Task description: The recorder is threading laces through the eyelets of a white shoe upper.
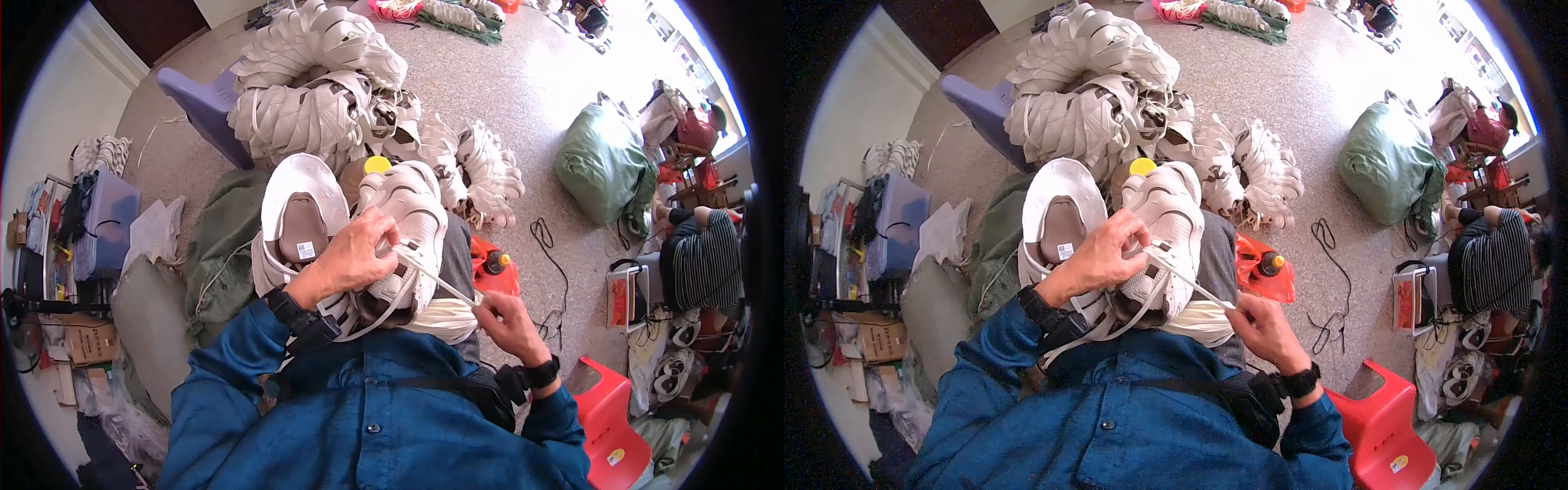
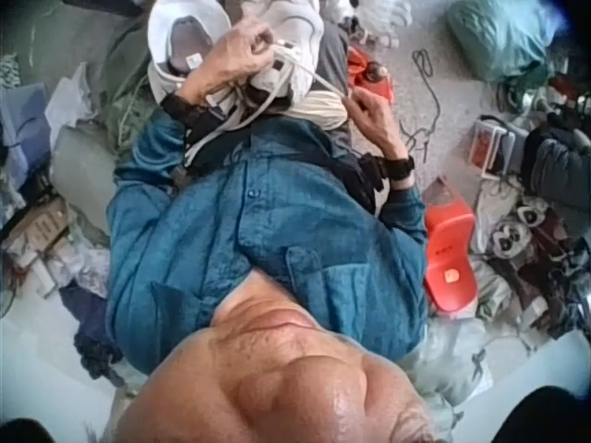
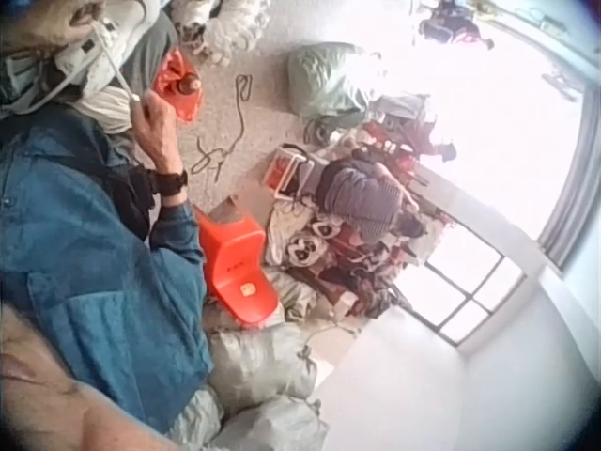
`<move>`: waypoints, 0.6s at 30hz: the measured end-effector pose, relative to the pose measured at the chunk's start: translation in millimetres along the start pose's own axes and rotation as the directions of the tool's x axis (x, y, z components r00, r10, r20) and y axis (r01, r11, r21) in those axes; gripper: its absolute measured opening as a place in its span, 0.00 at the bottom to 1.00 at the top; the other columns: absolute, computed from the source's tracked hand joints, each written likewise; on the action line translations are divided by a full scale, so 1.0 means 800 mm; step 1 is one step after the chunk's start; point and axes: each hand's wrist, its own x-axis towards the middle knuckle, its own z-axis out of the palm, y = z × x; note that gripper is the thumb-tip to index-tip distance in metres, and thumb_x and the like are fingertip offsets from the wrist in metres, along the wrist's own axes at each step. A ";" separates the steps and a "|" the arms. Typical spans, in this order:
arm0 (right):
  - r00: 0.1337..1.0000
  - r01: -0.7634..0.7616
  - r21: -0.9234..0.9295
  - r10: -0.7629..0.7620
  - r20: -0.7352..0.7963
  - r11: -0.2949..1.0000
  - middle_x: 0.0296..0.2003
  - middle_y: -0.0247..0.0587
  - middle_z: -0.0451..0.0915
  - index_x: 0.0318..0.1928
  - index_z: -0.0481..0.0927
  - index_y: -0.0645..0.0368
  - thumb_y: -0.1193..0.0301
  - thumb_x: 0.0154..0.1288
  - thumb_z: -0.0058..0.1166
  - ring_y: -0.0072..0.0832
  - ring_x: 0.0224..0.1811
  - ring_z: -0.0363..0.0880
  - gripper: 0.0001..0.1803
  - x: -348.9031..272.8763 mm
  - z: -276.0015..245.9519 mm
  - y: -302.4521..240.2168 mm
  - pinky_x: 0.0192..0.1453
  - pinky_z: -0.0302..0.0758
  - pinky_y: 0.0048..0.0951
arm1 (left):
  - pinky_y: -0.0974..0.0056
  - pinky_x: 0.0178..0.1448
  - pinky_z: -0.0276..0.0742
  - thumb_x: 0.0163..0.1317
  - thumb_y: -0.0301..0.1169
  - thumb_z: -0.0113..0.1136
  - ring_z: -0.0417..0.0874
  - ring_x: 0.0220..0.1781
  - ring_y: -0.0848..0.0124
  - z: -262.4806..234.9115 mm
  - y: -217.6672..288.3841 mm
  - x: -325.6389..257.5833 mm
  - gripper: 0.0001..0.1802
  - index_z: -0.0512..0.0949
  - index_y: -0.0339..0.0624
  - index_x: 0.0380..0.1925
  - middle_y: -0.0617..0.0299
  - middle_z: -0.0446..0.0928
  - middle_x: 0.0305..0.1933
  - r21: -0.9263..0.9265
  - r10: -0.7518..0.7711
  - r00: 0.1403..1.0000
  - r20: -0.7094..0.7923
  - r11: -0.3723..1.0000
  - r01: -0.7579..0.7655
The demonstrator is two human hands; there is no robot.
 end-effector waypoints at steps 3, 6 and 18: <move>0.986 -0.164 0.085 0.160 0.051 0.983 0.19 0.42 0.70 0.27 0.74 0.65 0.69 0.68 0.59 0.25 0.21 0.67 0.14 -0.025 -0.004 0.014 0.26 0.64 0.34 | 0.59 0.41 0.75 0.55 0.31 0.63 0.76 0.35 0.61 0.005 -0.001 0.001 0.12 0.76 0.39 0.38 0.54 0.71 0.37 0.018 0.068 0.998 -0.010 0.998 -0.067; 0.964 -0.262 0.168 0.248 0.101 0.950 0.23 0.35 0.77 0.36 0.78 0.65 0.69 0.72 0.55 0.21 0.25 0.76 0.11 -0.017 0.012 -0.003 0.30 0.72 0.27 | 0.56 0.44 0.75 0.57 0.30 0.62 0.78 0.37 0.56 0.010 -0.002 -0.002 0.11 0.76 0.39 0.38 0.52 0.73 0.38 0.101 0.119 0.991 -0.069 0.989 -0.112; 0.982 -0.061 0.375 -0.011 0.188 0.925 0.25 0.33 0.78 0.45 0.77 0.63 0.73 0.69 0.58 0.17 0.28 0.75 0.08 0.041 0.070 -0.039 0.32 0.72 0.24 | 0.54 0.49 0.73 0.57 0.26 0.65 0.79 0.44 0.52 0.000 0.045 -0.021 0.07 0.78 0.39 0.35 0.53 0.77 0.36 0.126 0.272 0.945 -0.182 0.959 -0.252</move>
